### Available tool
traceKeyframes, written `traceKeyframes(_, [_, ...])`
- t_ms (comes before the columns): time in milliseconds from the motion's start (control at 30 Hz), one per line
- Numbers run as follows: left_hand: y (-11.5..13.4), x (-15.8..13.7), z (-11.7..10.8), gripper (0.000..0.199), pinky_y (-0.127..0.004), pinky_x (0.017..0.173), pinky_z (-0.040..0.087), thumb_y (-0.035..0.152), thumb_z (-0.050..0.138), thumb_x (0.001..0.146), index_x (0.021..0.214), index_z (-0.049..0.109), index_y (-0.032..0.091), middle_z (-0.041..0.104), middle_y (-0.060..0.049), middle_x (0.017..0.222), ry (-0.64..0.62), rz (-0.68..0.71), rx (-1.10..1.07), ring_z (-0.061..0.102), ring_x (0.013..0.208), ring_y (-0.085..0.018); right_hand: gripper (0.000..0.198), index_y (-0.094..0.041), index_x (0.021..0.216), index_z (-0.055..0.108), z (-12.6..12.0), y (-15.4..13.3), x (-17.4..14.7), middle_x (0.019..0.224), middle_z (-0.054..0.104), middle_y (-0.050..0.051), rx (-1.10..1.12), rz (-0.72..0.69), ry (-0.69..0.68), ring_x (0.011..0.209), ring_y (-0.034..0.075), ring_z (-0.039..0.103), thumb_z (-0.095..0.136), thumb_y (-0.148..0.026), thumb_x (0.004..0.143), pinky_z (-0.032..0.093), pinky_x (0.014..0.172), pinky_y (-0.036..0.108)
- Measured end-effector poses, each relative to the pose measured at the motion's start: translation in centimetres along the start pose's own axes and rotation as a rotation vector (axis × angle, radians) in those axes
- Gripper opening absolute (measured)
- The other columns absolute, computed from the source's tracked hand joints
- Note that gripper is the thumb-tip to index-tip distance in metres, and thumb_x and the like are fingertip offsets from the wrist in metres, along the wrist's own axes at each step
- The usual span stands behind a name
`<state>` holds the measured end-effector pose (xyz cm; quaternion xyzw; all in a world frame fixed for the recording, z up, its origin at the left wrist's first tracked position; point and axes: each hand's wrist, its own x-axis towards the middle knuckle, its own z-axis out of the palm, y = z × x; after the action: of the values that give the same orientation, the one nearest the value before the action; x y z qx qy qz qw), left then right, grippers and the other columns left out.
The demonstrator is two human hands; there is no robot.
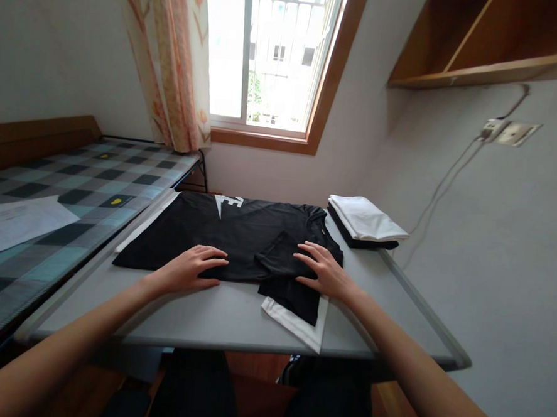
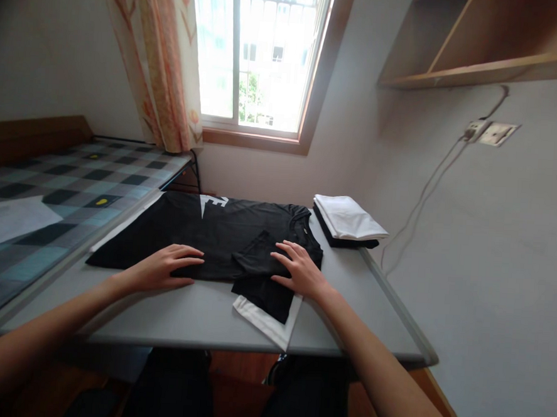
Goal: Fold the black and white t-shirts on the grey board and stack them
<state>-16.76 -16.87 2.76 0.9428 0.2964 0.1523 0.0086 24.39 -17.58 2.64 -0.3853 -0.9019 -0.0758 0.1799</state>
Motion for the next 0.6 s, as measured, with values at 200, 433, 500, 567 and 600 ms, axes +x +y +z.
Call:
traceKeyframes(200, [-0.5,-1.9,-1.0,0.024,-0.035,0.089,0.049,0.022,0.054,0.091,0.108,0.070,0.024,0.069,-0.006,0.107,0.047,0.051,0.100,0.063,0.098,-0.019,0.019,-0.020,0.103,0.070,-1.1,0.1,-0.9,0.110,0.067,0.010,-0.126,-0.109,0.093,0.106,0.026,0.058,0.058,-0.018,0.088,0.047,0.093,0.044])
traceKeyframes(433, [-2.0,-3.8,-2.6,0.035,-0.032,0.088,0.048,0.014,0.053,0.083,0.109,0.070,0.028,0.068,-0.002,0.108,-0.089,-0.039,0.075,0.062,0.094,-0.018,0.021,-0.021,0.097,0.072,-1.0,1.9,-2.8,0.104,0.068,0.009,-0.059,0.035,0.113,0.098,0.025,0.060,0.057,-0.013,0.084,0.047,0.089,0.044])
traceKeyframes(500, [-2.9,-4.7,-3.0,0.037,-0.033,0.090,0.047,0.012,0.052,0.080,0.107,0.071,0.028,0.068,-0.002,0.110,-0.127,-0.082,0.076,0.062,0.096,-0.018,0.022,-0.022,0.097,0.072,-0.7,2.8,-3.7,0.103,0.069,0.008,0.007,0.112,0.148,0.098,0.025,0.061,0.057,-0.015,0.084,0.048,0.089,0.045])
traceKeyframes(567, [-3.7,-5.6,-3.3,0.038,-0.033,0.091,0.047,0.011,0.050,0.078,0.105,0.071,0.027,0.068,-0.001,0.111,-0.151,-0.126,0.077,0.062,0.097,-0.018,0.023,-0.023,0.097,0.073,-0.4,3.5,-4.3,0.103,0.070,0.007,0.100,0.177,0.176,0.098,0.025,0.062,0.057,-0.016,0.082,0.048,0.091,0.045])
traceKeyframes(600, [-4.0,-6.0,-3.4,0.039,-0.033,0.091,0.047,0.010,0.049,0.077,0.105,0.072,0.027,0.068,-0.001,0.111,-0.158,-0.151,0.078,0.062,0.097,-0.018,0.023,-0.024,0.096,0.074,-0.2,3.8,-4.6,0.102,0.070,0.007,0.158,0.203,0.185,0.097,0.024,0.062,0.057,-0.016,0.082,0.049,0.091,0.044])
